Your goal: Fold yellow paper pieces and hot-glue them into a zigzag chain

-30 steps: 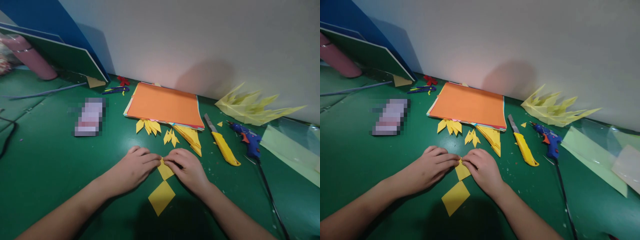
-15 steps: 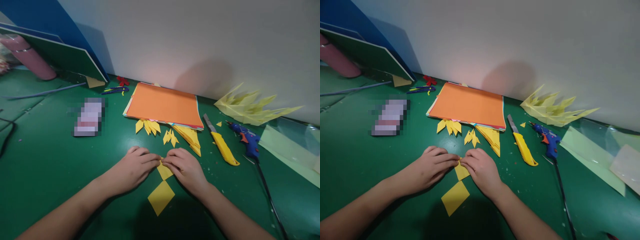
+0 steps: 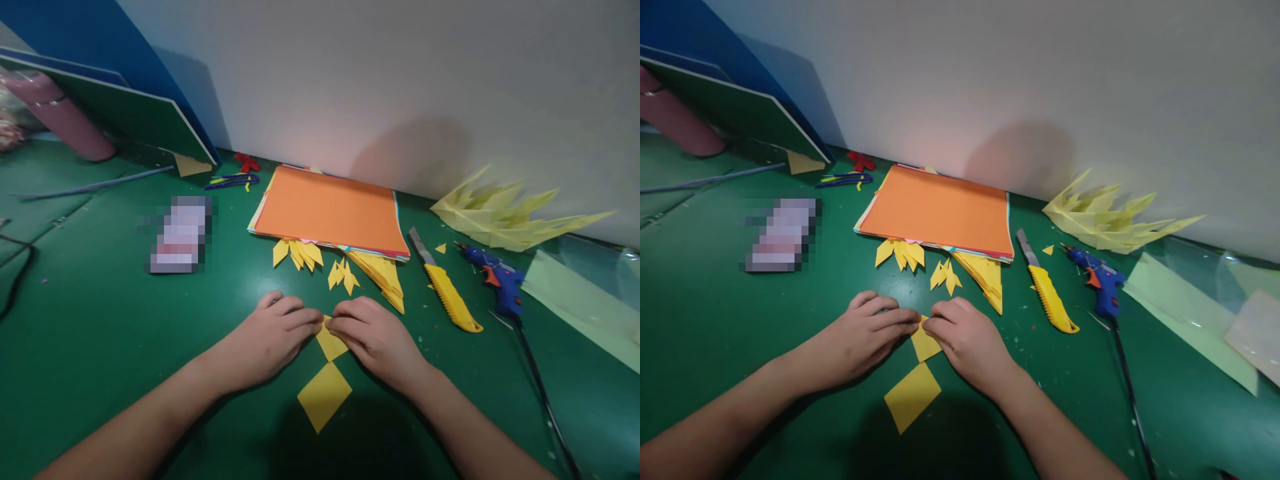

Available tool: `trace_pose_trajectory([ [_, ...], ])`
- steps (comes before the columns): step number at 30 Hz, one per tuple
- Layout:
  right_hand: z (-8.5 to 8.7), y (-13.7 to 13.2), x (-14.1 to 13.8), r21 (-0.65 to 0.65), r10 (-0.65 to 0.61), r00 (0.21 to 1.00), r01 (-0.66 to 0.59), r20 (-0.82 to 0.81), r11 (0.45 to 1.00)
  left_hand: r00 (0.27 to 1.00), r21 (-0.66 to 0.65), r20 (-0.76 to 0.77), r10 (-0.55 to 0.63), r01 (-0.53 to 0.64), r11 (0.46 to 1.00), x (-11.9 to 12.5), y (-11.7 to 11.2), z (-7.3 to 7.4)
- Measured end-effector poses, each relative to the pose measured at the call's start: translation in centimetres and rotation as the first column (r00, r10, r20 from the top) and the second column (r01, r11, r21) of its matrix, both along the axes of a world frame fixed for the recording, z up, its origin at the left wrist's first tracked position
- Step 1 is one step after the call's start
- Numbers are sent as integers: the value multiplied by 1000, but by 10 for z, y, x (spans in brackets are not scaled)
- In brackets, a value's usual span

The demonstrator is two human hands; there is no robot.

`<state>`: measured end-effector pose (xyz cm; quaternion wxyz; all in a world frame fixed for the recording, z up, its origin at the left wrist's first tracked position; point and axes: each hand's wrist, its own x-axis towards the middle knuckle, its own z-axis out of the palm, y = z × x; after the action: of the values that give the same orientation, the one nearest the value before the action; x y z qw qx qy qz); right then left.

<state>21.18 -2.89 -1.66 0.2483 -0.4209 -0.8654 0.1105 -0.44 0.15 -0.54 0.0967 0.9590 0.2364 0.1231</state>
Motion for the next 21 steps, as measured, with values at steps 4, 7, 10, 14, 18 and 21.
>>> trace_pose_trajectory([
  [4, 1, 0, 2, 15, 30, 999, -31, 43, 999, 999, 32, -16, -27, 28, 999, 0, 0, 0],
  [7, 1, 1, 2, 18, 31, 999, -32, 38, 999, 1000, -9, -8, -14, 14, 1000, -1, 0, 2],
  [10, 1, 1, 2, 22, 27, 999, -27, 28, 999, 1000, -39, -7, 2, -3, 999, 0, 0, 3],
  [14, 2, 1, 2, 12, 41, 999, -41, 20, 999, 1000, -38, 5, 21, -21, 999, 1, 0, 3],
  [18, 3, 1, 3, 5, 64, 998, -64, 19, 998, 999, -48, 36, 37, -36, 998, 2, -2, 2],
  [21, 2, 1, 3, 2, 58, 997, -58, -58, 998, 998, -58, 52, 43, -40, 998, 2, -3, 2],
])
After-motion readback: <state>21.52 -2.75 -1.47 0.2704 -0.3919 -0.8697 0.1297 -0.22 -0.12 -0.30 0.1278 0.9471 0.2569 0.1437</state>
